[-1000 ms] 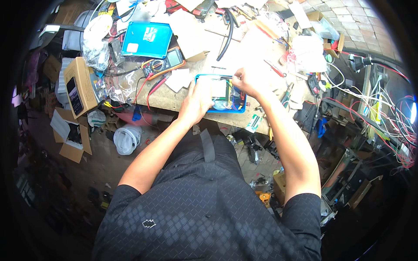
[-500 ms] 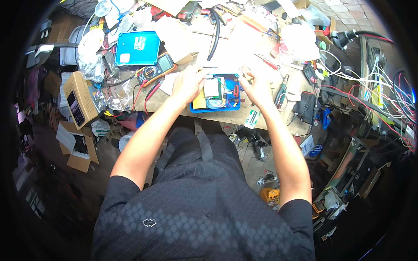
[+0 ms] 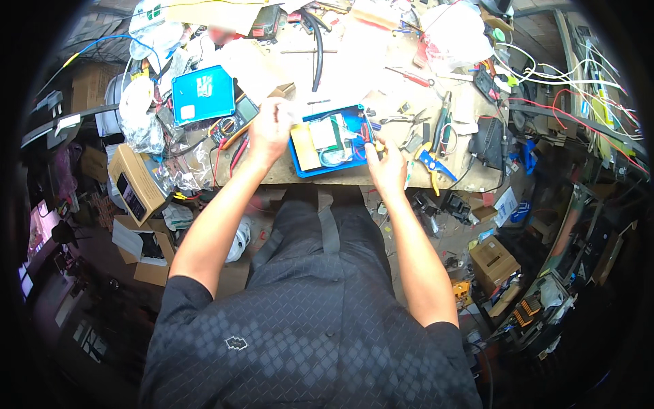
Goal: The person assembles a small electronic device inside a blue plastic case on a cluttered workbench. They place a white rectangular component into the case, connect wires, and use a screwdriver to secure parts. The person repeatedly opens and closes the case to check fit and alignment before finalizing the assembly.
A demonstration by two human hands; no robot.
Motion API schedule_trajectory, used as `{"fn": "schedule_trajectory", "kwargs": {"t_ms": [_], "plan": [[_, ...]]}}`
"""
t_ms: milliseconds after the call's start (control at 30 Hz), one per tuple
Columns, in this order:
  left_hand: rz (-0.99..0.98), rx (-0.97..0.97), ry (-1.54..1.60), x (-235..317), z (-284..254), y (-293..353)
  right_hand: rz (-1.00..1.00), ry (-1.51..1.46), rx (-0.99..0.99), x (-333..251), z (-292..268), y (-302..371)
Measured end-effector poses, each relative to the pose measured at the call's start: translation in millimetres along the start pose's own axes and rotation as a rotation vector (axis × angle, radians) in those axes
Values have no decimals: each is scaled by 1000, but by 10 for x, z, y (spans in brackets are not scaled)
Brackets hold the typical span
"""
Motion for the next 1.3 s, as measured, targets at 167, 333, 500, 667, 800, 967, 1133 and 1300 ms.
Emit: {"fn": "schedule_trajectory", "kwargs": {"t_ms": [167, 333, 500, 667, 800, 967, 1133, 1300], "plan": [[-305, 178, 332, -44, -348, 276, 130, -75, 92, 258, -256, 156], [-297, 211, -48, -448, -280, 438, 124, 71, 39, 719, -186, -145], [133, 78, -300, -106, -287, 473, -48, 177, 172, 429, -113, -191], [180, -417, -332, 322, -129, 492, 269, -239, 104, 342, 65, 572], [126, -436, -421, 394, -19, 449, 733, -603, -246, -52, 290, 881], [140, -528, -483, 470, -5, 336, 654, -681, -350, -57, 712, 758], [244, -522, -603, 415, 109, 395, 659, -811, -328, -9, 768, 703], [270, -619, -735, 539, 140, 340, 705, -1005, -261, 76, 861, 694]]}}
Point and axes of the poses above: each hand's wrist, its own y-axis away from the middle knuckle, its own z-axis out of the palm, x = y × z, the point moved 1 cm from there along -y, towards the middle knuckle, and after that the axes turned 1 degree about -x, right-handed, at the moved point
